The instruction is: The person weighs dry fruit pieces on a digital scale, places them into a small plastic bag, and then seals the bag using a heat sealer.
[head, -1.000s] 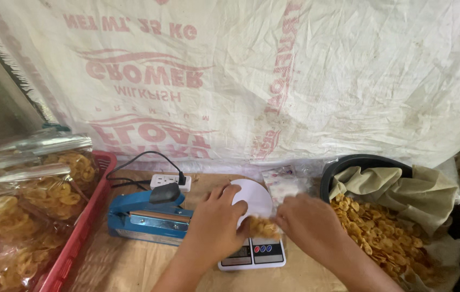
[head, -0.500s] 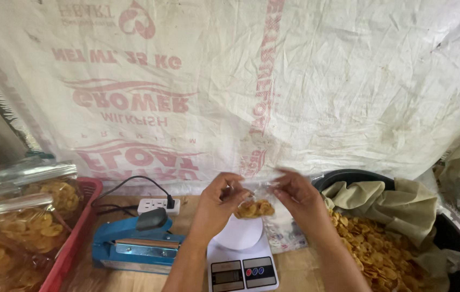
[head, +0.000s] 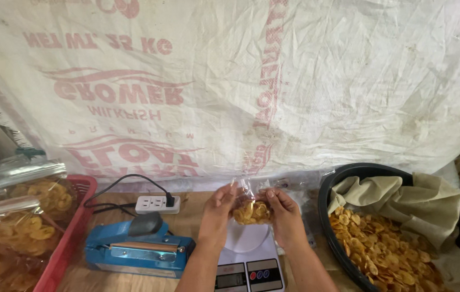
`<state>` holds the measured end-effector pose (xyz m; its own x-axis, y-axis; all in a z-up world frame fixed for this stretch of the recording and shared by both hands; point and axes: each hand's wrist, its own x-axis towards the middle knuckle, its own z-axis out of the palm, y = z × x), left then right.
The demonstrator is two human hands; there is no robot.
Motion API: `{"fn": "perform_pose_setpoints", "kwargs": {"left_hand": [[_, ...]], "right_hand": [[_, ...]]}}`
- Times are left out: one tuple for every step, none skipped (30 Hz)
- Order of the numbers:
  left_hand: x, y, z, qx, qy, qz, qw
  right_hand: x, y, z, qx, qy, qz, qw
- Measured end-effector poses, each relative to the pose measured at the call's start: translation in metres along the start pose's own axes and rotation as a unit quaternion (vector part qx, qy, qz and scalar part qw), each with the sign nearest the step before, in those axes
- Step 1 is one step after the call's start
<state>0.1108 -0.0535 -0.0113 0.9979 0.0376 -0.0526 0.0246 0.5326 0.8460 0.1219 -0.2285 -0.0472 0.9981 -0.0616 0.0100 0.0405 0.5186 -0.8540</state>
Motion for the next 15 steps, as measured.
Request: {"fn": "perform_pose_setpoints", "kwargs": {"left_hand": [[0.002, -0.004, -0.002, 0.019, -0.015, -0.025, 0.999], [0.005, -0.008, -0.003, 0.016, -0.021, -0.018, 0.999], [0.008, -0.012, -0.004, 0.013, -0.028, -0.012, 0.999], [0.007, -0.018, -0.006, 0.01, -0.031, -0.009, 0.999], [0.007, -0.022, -0.007, -0.007, -0.038, 0.008, 0.999], [0.008, -0.024, -0.008, -0.023, -0.046, 0.026, 0.998], [0.009, -0.024, -0.008, -0.039, -0.055, 0.045, 0.997], [0.009, -0.023, -0.007, -0.035, -0.047, 0.045, 0.997], [0.01, -0.02, -0.007, -0.032, -0.039, 0.046, 0.998], [0.008, -0.019, -0.007, -0.029, -0.028, 0.044, 0.998], [0.006, -0.018, -0.006, -0.024, -0.021, 0.044, 0.999], [0.006, -0.016, -0.006, -0.018, -0.014, 0.045, 0.999], [0.004, -0.013, -0.006, -0.012, -0.007, 0.046, 0.999], [0.004, -0.01, -0.005, -0.02, -0.007, 0.05, 0.999], [0.004, -0.008, -0.005, -0.028, -0.007, 0.054, 0.998]], "right_hand": [[-0.001, -0.002, 0.0, 0.005, 0.002, 0.001, 1.0], [-0.003, -0.005, 0.002, 0.006, 0.008, 0.001, 1.0], [-0.004, -0.008, 0.003, 0.008, 0.014, 0.0, 1.0], [-0.008, -0.009, 0.005, 0.008, 0.021, 0.005, 1.0], [-0.012, -0.012, 0.005, 0.01, 0.015, 0.016, 1.0], [-0.013, -0.017, 0.005, 0.013, 0.009, 0.026, 1.0], [-0.016, -0.02, 0.006, 0.016, 0.002, 0.035, 0.999], [-0.016, -0.02, 0.008, -0.026, -0.002, 0.022, 0.999], [-0.016, -0.018, 0.008, -0.069, -0.005, 0.008, 0.998], [-0.018, -0.015, 0.004, -0.112, -0.009, -0.002, 0.994], [-0.018, -0.01, 0.001, -0.126, -0.028, -0.019, 0.991], [-0.017, -0.004, -0.001, -0.139, -0.048, -0.037, 0.988], [-0.015, 0.001, -0.003, -0.152, -0.068, -0.054, 0.985], [-0.015, 0.003, -0.004, -0.147, -0.053, -0.046, 0.987], [-0.016, 0.003, -0.003, -0.142, -0.038, -0.038, 0.988]]}}
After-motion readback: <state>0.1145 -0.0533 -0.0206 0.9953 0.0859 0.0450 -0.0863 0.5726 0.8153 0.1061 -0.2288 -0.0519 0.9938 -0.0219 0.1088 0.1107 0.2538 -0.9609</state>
